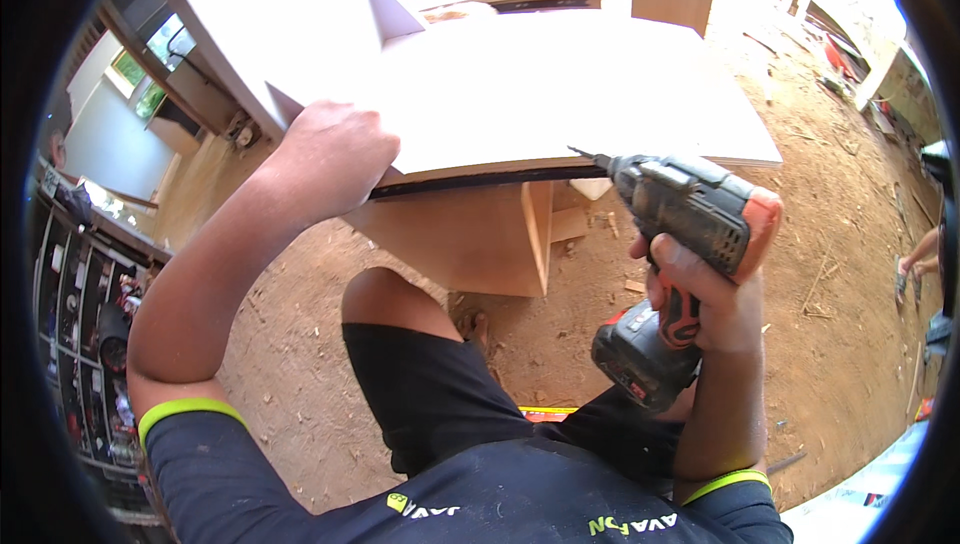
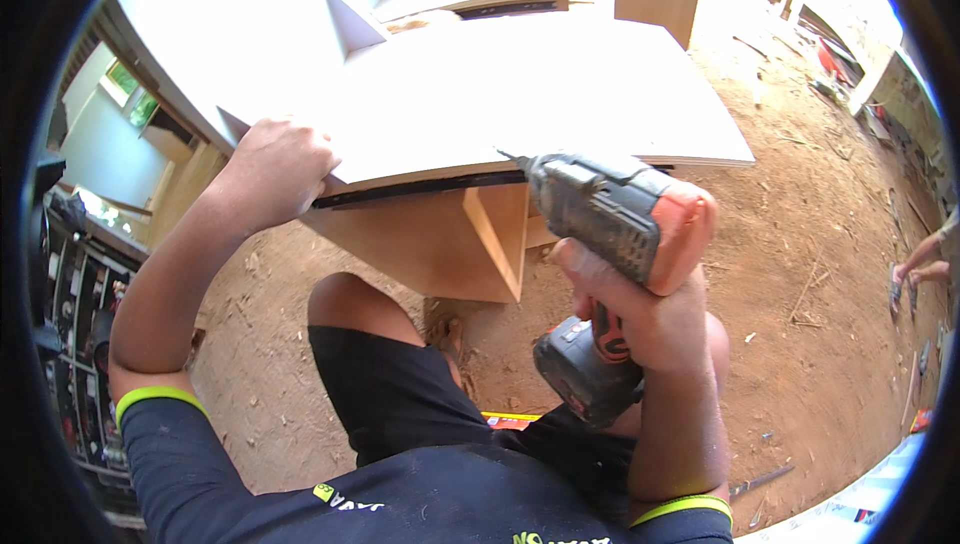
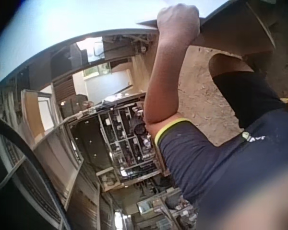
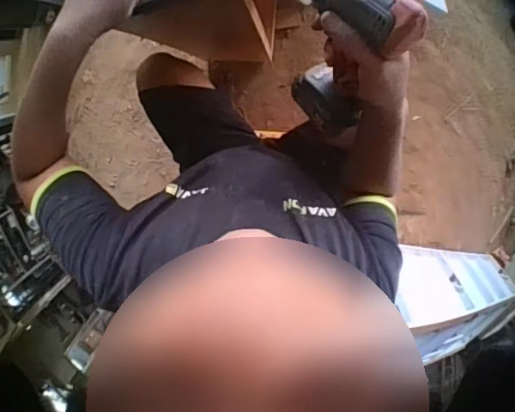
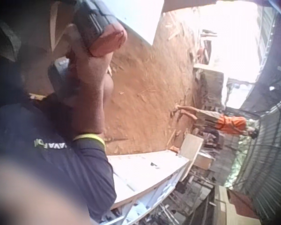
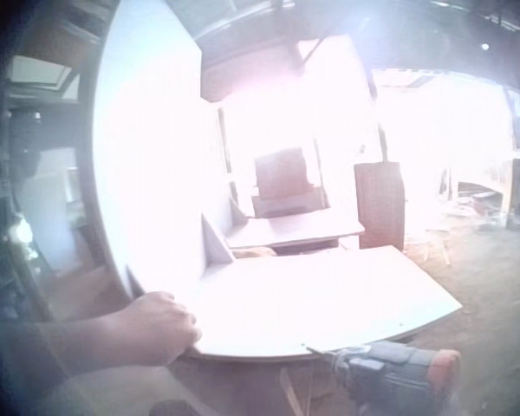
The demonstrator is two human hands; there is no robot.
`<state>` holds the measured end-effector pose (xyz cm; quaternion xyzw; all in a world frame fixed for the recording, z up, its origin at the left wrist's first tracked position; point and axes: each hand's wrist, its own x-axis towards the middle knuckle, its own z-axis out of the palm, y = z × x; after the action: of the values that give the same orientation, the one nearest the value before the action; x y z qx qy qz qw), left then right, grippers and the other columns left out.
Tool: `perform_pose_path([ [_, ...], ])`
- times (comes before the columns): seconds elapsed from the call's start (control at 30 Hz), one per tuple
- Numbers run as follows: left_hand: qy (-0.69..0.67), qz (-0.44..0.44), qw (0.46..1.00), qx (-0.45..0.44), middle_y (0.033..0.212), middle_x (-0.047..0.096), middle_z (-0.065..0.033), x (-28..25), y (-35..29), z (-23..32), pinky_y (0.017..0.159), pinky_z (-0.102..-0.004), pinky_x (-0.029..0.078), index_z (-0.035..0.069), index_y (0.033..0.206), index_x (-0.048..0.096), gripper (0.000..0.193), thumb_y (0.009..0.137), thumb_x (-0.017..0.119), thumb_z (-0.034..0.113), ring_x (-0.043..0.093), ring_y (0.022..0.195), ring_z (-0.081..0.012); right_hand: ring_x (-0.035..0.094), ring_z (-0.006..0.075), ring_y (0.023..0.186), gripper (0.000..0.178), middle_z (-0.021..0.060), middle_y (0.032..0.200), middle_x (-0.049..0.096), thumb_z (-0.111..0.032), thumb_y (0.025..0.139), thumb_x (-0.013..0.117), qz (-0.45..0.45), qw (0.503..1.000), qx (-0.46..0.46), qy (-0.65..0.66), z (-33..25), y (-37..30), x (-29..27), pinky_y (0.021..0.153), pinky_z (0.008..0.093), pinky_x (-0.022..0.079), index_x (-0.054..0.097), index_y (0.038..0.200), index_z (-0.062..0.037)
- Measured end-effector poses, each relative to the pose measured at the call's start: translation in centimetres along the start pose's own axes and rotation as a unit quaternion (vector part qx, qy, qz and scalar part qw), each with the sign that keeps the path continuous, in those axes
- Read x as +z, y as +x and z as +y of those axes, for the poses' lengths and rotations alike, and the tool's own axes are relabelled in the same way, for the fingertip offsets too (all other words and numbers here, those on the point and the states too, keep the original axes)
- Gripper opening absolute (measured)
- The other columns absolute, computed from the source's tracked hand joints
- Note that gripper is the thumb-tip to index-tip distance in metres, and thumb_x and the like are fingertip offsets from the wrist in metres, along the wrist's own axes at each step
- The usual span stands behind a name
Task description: The person assembles a white cabinet by aligning panels and driving screws with a cordless drill. They repeatedly pick up screws, position the drill, and fasten joints while seated on the floor.
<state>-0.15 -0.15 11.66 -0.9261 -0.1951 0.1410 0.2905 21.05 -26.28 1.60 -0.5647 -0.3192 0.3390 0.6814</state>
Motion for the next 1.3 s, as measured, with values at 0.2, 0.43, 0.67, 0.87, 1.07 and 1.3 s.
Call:
perform_pose_path([
  [0.2, 0.007, -0.010, 1.000, -0.009, 0.085, 0.075, -0.0156, -0.5, -0.1, 0.3, 0.084, -0.0400, 0.060, 0.002, 0.088, 0.079, 0.010, 0.084, 0.070, 0.005, 0.075, 0.089, -0.0286, 0.060, 0.0111, 0.058, 0.035, 0.0034, 0.080, 0.067, -0.015, 0.083, 0.084, -0.017, 0.999, -0.002, 0.033, -0.4, 0.5, 1.4, 0.053, 0.0254, 0.048, 0.067, 0.110, -0.0022],
  [0.43, 0.003, 0.004, 1.000, 0.002, 0.090, 0.074, -0.0174, -0.5, -0.3, 0.5, 0.085, -0.0414, 0.060, 0.000, 0.092, 0.078, 0.013, 0.085, 0.071, 0.007, 0.074, 0.091, -0.0305, 0.059, 0.0101, 0.055, 0.032, 0.0012, 0.071, 0.064, -0.019, 0.081, 0.086, -0.138, 0.990, 0.020, 0.027, -0.3, 2.4, 4.4, 0.051, 0.0254, 0.045, 0.069, 0.101, -0.0027],
  [0.67, 0.020, 0.016, 1.000, -0.015, 0.093, 0.074, -0.0174, 0.1, -0.3, 0.8, 0.091, -0.0431, 0.057, -0.001, 0.093, 0.078, 0.013, 0.085, 0.070, 0.007, 0.072, 0.097, -0.0308, 0.060, 0.0122, 0.057, 0.034, 0.0046, 0.082, 0.069, -0.023, 0.082, 0.086, -0.170, 0.977, 0.099, 0.082, 1.7, 5.2, 7.7, 0.051, 0.0272, 0.047, 0.069, 0.106, -0.0047],
  [0.87, 0.057, 0.009, 0.998, -0.010, 0.100, 0.077, -0.0139, 0.2, -0.4, 0.8, 0.098, -0.0361, 0.057, 0.005, 0.101, 0.080, 0.018, 0.084, 0.077, 0.012, 0.071, 0.107, -0.0246, 0.062, 0.0128, 0.058, 0.034, 0.0054, 0.084, 0.071, -0.021, 0.084, 0.085, -0.199, 0.968, 0.096, 0.119, 2.5, 6.5, 8.0, 0.051, 0.0280, 0.049, 0.068, 0.108, -0.0041],
  [1.07, 0.040, 0.006, 0.998, -0.038, 0.101, 0.076, -0.0116, 0.2, -0.4, 0.8, 0.118, -0.0415, 0.039, 0.007, 0.099, 0.079, 0.019, 0.082, 0.078, 0.016, 0.071, 0.106, -0.0222, 0.062, 0.0131, 0.059, 0.034, 0.0057, 0.084, 0.071, -0.020, 0.083, 0.085, -0.208, 0.964, 0.110, 0.123, 2.7, 6.7, 7.8, 0.053, 0.0274, 0.050, 0.069, 0.108, -0.0047],
  [1.3, 0.056, 0.211, 0.976, -0.009, 0.120, 0.072, -0.0089, -1.9, -4.0, -0.6, 0.129, -0.0421, 0.023, 0.008, 0.120, 0.071, 0.043, 0.081, 0.083, 0.017, 0.063, 0.125, -0.0212, 0.062, 0.0128, 0.060, 0.033, 0.0059, 0.084, 0.071, -0.020, 0.083, 0.085, -0.221, 0.955, 0.120, 0.155, 2.7, 7.1, 7.7, 0.053, 0.0270, 0.049, 0.069, 0.108, -0.0048],
])
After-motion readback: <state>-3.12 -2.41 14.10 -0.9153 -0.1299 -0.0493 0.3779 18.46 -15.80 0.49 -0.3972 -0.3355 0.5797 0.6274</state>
